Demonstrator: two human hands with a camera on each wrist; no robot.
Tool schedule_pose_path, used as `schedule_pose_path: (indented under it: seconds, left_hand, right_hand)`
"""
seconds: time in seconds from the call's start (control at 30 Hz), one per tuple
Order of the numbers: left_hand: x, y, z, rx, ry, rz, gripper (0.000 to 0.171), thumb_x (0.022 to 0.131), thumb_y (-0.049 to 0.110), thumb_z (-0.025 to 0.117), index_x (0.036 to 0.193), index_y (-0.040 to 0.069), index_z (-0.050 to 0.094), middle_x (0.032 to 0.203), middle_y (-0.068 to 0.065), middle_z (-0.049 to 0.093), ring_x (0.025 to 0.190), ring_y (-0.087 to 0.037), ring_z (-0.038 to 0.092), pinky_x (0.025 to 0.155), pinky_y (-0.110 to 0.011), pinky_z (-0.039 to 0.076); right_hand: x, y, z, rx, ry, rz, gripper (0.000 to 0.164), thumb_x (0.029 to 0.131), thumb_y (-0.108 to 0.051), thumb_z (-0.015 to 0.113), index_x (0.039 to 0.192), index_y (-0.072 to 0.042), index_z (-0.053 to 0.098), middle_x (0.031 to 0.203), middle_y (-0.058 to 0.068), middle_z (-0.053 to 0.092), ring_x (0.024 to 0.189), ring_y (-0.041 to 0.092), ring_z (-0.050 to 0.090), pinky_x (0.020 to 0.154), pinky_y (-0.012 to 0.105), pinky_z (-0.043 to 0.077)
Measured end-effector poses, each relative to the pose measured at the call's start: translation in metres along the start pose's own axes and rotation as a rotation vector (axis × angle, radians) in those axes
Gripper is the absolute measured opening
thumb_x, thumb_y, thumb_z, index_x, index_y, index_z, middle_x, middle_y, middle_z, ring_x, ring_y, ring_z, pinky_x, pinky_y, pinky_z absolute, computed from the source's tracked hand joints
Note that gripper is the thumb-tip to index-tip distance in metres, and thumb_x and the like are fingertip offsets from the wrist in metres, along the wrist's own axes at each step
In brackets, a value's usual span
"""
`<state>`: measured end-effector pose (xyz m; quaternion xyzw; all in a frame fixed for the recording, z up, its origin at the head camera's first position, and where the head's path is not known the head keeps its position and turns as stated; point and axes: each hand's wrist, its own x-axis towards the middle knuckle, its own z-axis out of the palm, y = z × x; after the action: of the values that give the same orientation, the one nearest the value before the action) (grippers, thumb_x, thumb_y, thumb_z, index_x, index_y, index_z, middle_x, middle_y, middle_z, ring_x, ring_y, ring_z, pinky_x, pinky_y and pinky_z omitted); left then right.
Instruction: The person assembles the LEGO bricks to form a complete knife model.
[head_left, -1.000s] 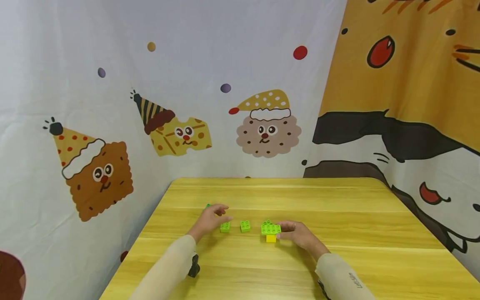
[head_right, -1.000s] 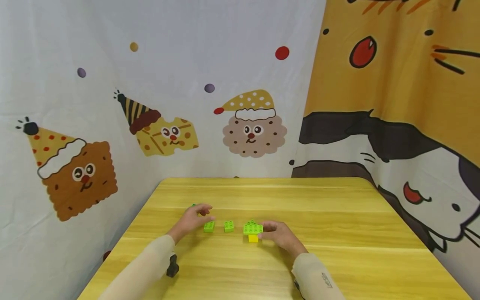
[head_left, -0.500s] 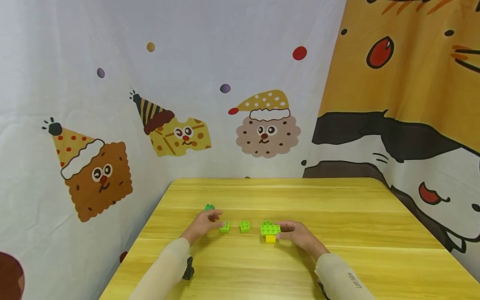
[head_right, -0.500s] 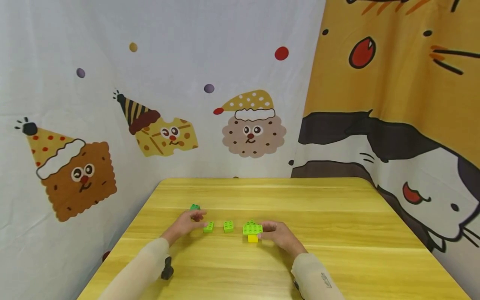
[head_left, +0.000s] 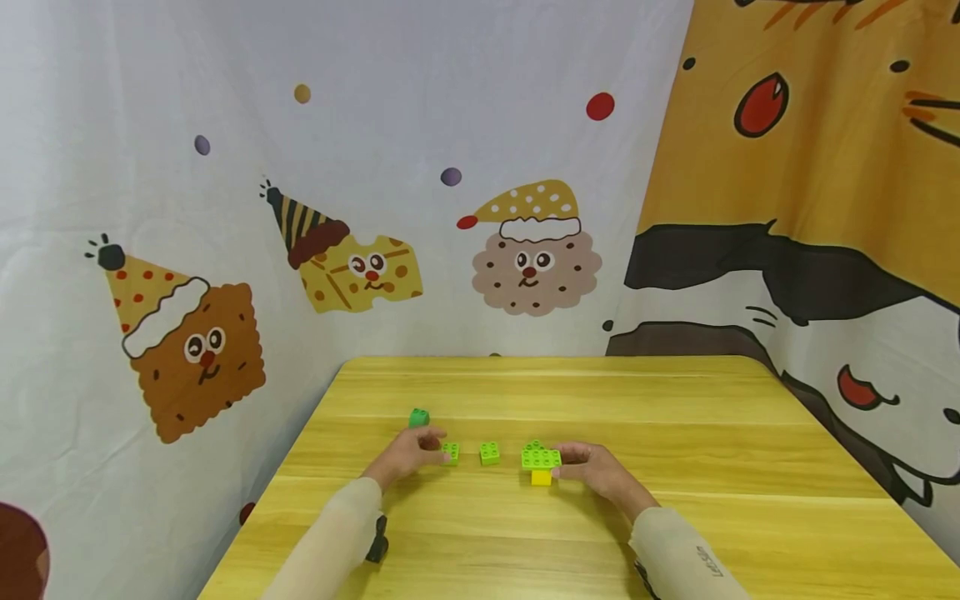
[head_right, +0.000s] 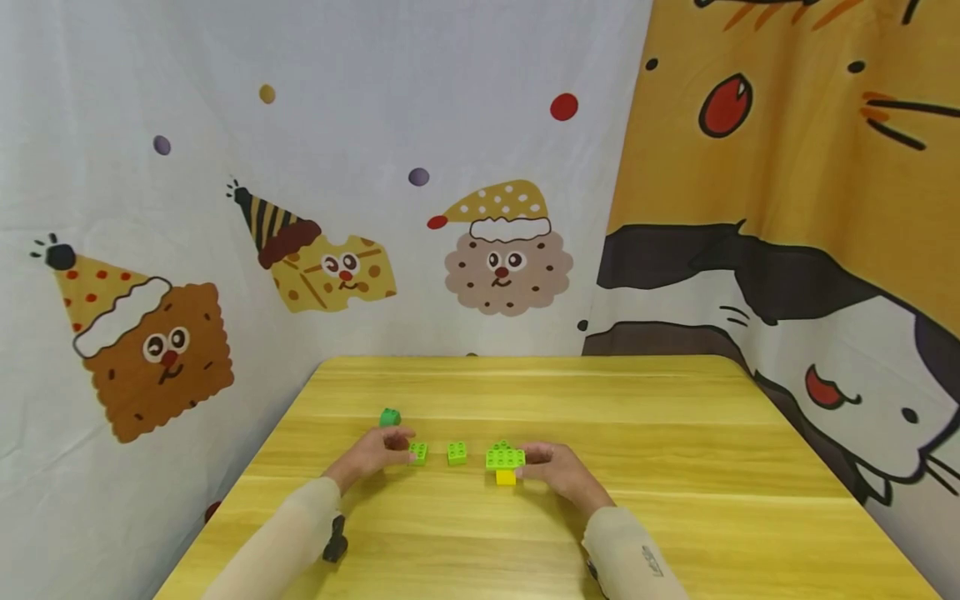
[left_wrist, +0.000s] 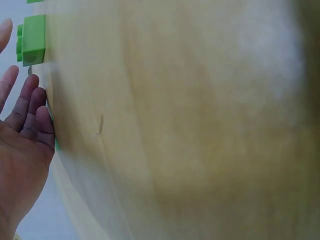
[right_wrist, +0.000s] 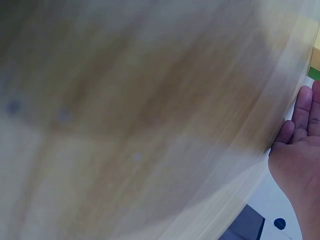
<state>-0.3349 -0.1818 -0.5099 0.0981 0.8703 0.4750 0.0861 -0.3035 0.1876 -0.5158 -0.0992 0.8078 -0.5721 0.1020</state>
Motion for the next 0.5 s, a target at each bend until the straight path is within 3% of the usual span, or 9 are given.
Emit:
schedule_pose_path:
  seconds: [0.5]
  left_hand:
    - [0.0009,-0.0026,0.0036,0.021,-0.008,0.026,0.051,0.084,0.022,0.082,0.128,0.004,0.063,0.119,-0.007,0.06,0.111,-0.026,0.054,0.094,-0.046,0.046]
  right_hand:
    - [-0.0011,-0.0008,0.0005,-0.007,0.013,0.009,0.047,0.086,-0.023,0.079,0.127,-0.003,0.065,0.116,0.005,0.067,0.106,0.022,0.061,0.097,0.049,0.044]
